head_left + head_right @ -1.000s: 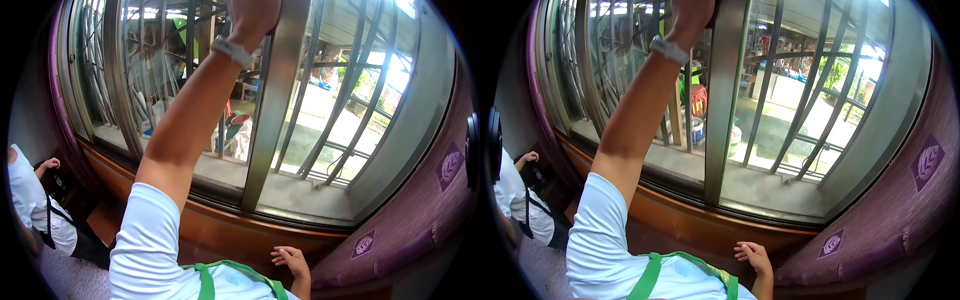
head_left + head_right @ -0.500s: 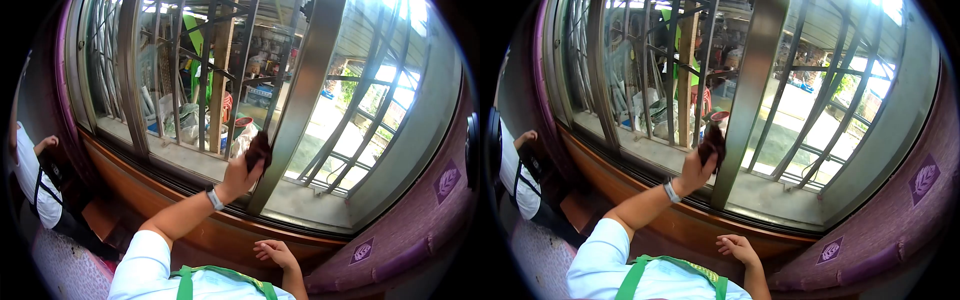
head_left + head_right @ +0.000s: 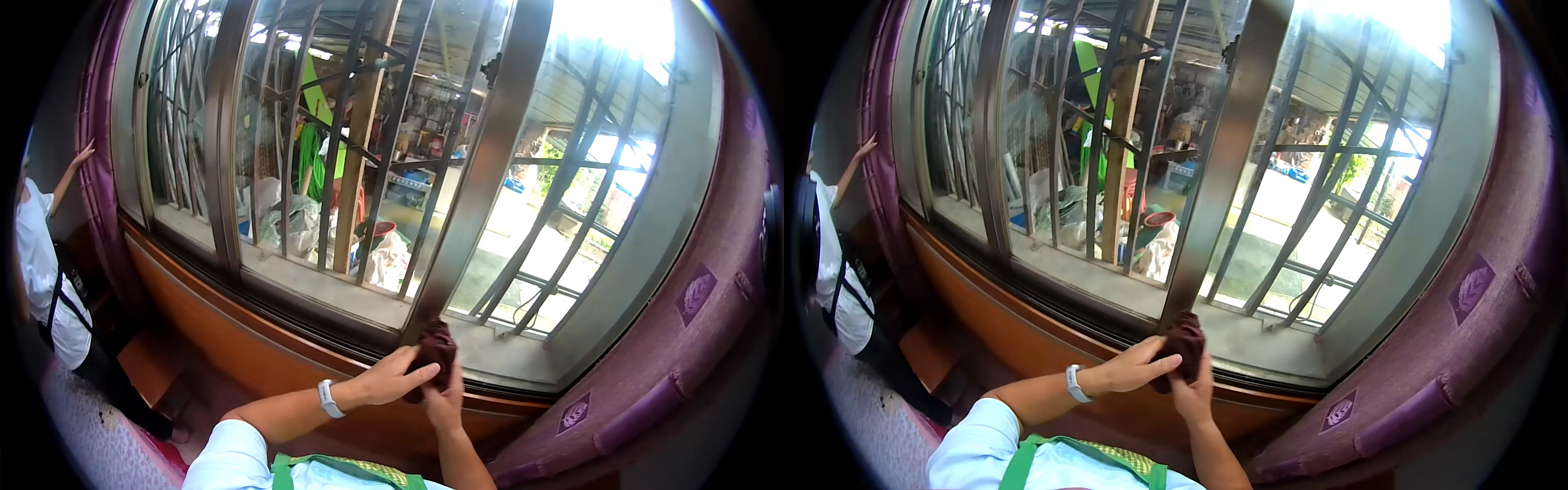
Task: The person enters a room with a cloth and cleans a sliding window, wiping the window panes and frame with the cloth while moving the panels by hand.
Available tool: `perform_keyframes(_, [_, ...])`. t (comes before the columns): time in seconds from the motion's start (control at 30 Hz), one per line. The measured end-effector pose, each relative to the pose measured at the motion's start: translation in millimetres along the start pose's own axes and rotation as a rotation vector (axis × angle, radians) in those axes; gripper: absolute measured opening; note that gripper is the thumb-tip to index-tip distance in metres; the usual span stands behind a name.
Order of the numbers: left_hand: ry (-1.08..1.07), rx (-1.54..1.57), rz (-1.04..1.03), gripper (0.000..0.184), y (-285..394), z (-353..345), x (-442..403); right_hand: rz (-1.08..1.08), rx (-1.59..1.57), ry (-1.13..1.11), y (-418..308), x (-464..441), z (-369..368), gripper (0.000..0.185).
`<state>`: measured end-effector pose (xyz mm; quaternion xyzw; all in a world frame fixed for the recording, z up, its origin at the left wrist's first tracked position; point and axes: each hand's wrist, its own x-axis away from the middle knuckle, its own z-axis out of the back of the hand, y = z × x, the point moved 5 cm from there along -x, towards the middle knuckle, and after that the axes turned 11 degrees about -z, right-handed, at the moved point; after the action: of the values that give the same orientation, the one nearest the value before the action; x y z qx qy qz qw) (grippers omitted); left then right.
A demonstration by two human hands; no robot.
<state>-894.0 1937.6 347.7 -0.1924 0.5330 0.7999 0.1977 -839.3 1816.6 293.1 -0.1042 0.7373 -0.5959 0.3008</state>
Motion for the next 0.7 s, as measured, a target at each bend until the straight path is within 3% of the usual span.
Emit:
perform_keyframes(0.07, [-0.191,-0.228,-0.062,0.061,21.3,10.9,-14.1,-0.010,-0.109,0.249,-33.0,-6.5,21.4,0.043])
perform_keyframes(0.1, [-0.115,-0.208,-0.099,0.047,26.3,13.9,-14.0,0.112,-0.059,0.301,-37.0,-8.5,21.8,0.037])
perform_keyframes(0.13, [0.074,-0.407,-0.162,0.031,40.8,45.5,-30.5,0.081,-0.417,0.302,-64.4,-17.5,42.7,0.037])
perform_keyframes(0.17, [0.392,-0.559,-0.459,0.017,54.0,60.7,-39.1,0.163,-0.378,0.402,-90.5,-17.0,44.8,0.038])
perform_keyframes(0.2, [0.373,-0.533,-0.505,0.021,55.9,61.6,-39.2,0.245,-0.137,0.459,-104.4,-23.2,50.4,0.042])
perform_keyframes(0.23, [0.657,-0.587,-0.603,0.032,57.3,78.1,-55.1,0.336,0.115,0.532,-118.6,-26.6,58.0,0.048])
perform_keyframes(0.27, [0.656,-0.587,-0.625,0.038,50.3,77.4,-62.9,0.343,0.119,0.542,-122.5,-35.9,60.7,0.048])
perform_keyframes(0.33, [0.663,-0.636,-0.685,0.046,42.3,71.2,-78.0,0.687,1.118,0.783,-141.6,-51.8,43.4,0.065])
perform_keyframes(0.37, [0.673,-0.684,-0.718,0.048,40.3,62.6,-87.6,0.737,1.136,0.677,-139.3,-70.9,34.4,0.080])
perform_keyframes(0.4, [0.657,-0.575,-0.738,0.052,29.1,49.5,-96.9,0.623,1.230,0.648,-140.5,-98.2,15.3,0.081])
perform_keyframes(0.43, [0.612,-0.604,-0.707,0.055,26.5,48.2,-97.7,0.710,1.154,0.607,-139.0,-99.4,13.6,0.081])
perform_keyframes(0.47, [0.625,-0.591,-0.710,0.056,22.0,39.5,-95.7,0.672,1.270,0.617,-153.5,-109.8,4.6,0.082])
perform_keyframes(0.63, [0.650,-0.633,-0.699,0.062,8.6,31.5,-104.7,1.079,1.320,0.818,-274.6,-183.1,-13.0,0.086])
perform_keyframes(0.7, [0.657,-0.614,-0.705,0.064,5.0,32.5,-110.0,1.240,1.427,0.951,-362.9,-232.9,-13.6,0.082])
